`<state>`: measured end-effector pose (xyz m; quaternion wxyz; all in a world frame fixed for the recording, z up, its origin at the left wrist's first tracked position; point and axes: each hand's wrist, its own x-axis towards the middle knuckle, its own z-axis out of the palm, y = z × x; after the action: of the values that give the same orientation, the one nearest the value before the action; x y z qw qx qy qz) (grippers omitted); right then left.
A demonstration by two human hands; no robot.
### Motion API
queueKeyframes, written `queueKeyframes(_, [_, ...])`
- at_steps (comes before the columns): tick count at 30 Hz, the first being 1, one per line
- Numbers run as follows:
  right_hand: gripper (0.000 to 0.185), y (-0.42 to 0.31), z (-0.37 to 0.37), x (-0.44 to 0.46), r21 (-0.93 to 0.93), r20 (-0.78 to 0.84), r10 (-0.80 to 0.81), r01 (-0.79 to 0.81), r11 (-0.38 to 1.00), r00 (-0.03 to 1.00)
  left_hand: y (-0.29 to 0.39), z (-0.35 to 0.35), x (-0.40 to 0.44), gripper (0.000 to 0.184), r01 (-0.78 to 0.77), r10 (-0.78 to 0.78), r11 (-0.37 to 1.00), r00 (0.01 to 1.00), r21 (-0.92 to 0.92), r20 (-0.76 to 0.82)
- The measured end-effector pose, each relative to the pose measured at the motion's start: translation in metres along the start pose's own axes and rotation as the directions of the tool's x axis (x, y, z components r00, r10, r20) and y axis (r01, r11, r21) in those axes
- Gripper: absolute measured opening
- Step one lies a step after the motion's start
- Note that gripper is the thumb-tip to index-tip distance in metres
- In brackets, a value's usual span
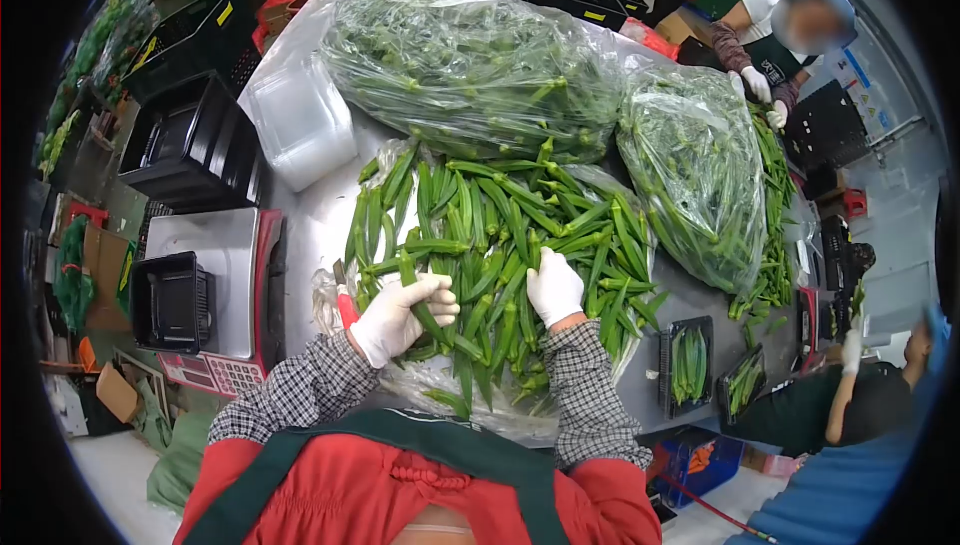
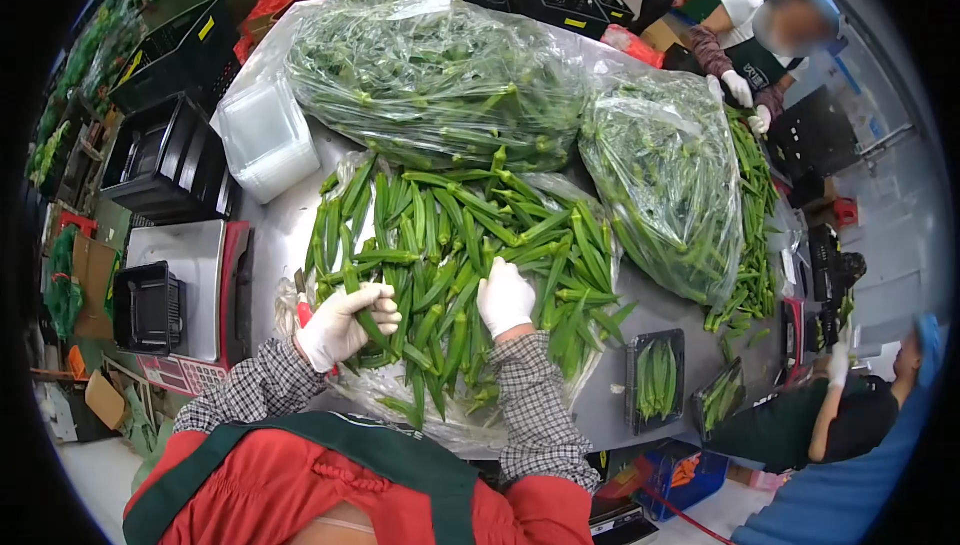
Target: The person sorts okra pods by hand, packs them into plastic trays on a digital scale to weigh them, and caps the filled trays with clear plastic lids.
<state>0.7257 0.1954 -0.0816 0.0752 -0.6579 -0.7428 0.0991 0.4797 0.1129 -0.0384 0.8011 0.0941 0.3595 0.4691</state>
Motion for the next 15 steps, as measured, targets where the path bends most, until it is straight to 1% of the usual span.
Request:
queueKeyframes(1, [0.036, 0.000, -0.002, 0.001, 0.001, 0.010, 0.003, -0.003, 1.000, 1.000, -0.002, 0.001, 0.002, 0.022, 0.010, -0.010, 1.000, 1.000, 0.002, -0.005])
queueKeyframes(2, [0.034, 0.002, -0.004, 0.000, 0.137, -0.050, 0.031, -0.024, 0.990, 0.998, -0.003, 0.004, 0.004, 0.023, 0.016, -0.016, 1.000, 1.000, 0.007, -0.001])
queueKeyframes(3, [0.032, 0.004, -0.008, -0.003, 0.285, -0.017, 0.109, -0.100, 0.953, 0.994, -0.004, 0.005, 0.006, 0.026, 0.027, -0.027, 1.000, 1.000, 0.011, 0.013])
queueKeyframes(4, [0.031, 0.004, -0.014, -0.006, 0.424, 0.023, 0.173, -0.166, 0.890, 0.985, -0.004, 0.002, 0.009, 0.033, 0.052, -0.055, 0.998, 0.996, 0.041, 0.075])
queueKeyframes(5, [0.029, -0.016, -0.028, -0.016, 0.541, 0.038, 0.034, -0.049, 0.840, 0.999, -0.004, 0.011, 0.009, 0.035, 0.058, -0.057, 0.998, 0.996, -0.014, 0.073])
queueKeyframes(6, [0.028, -0.043, -0.042, -0.025, 0.650, 0.039, -0.103, 0.053, 0.758, 0.994, -0.002, 0.020, 0.011, 0.038, 0.071, -0.066, 0.995, 0.995, -0.066, 0.070])
queueKeyframes(7, [0.027, -0.060, -0.049, -0.029, 0.703, 0.105, -0.202, 0.071, 0.708, 0.974, -0.003, 0.020, 0.017, 0.039, 0.074, -0.048, 0.989, 0.980, -0.126, 0.195])
queueKeyframes(8, [0.026, -0.071, -0.053, -0.028, 0.753, 0.161, -0.303, 0.081, 0.653, 0.939, -0.016, 0.001, 0.031, 0.042, 0.007, 0.012, 0.994, 0.985, -0.106, 0.174])
queueKeyframes(9, [0.024, -0.073, -0.050, -0.019, 0.788, 0.043, -0.283, 0.142, 0.600, 0.958, -0.010, 0.001, 0.029, 0.039, 0.023, -0.004, 0.994, 0.986, -0.111, 0.166])
queueKeyframes(10, [0.028, -0.064, -0.037, -0.006, 0.666, -0.167, -0.194, 0.255, 0.701, 0.967, -0.005, 0.002, 0.025, 0.036, 0.037, -0.019, 0.992, 0.988, -0.118, 0.155])
queueKeyframes(11, [0.032, -0.053, -0.029, 0.010, 0.445, -0.256, -0.172, 0.274, 0.852, 0.951, -0.002, -0.001, 0.022, 0.030, 0.050, -0.036, 0.988, 0.995, -0.145, 0.097])
queueKeyframes(12, [0.036, -0.044, -0.025, 0.024, 0.199, -0.343, -0.169, 0.247, 0.948, 0.924, 0.001, -0.005, 0.019, 0.027, 0.046, -0.033, 0.986, 0.996, -0.160, 0.080])
queueKeyframes(13, [0.039, -0.037, -0.013, 0.035, 0.149, -0.164, -0.102, 0.127, 0.981, 0.981, 0.003, -0.006, 0.016, 0.027, 0.054, -0.045, 0.986, 0.997, -0.159, 0.061])
queueKeyframes(14, [0.043, -0.032, -0.002, 0.043, 0.076, 0.016, -0.017, 0.016, 0.997, 1.000, 0.005, -0.007, 0.013, 0.026, 0.062, -0.056, 0.985, 0.998, -0.160, 0.042])
queueKeyframes(15, [0.044, -0.031, 0.004, 0.044, 0.128, 0.022, 0.006, -0.009, 0.992, 1.000, 0.004, -0.008, 0.012, 0.026, 0.063, -0.056, 0.984, 0.997, -0.168, 0.050])
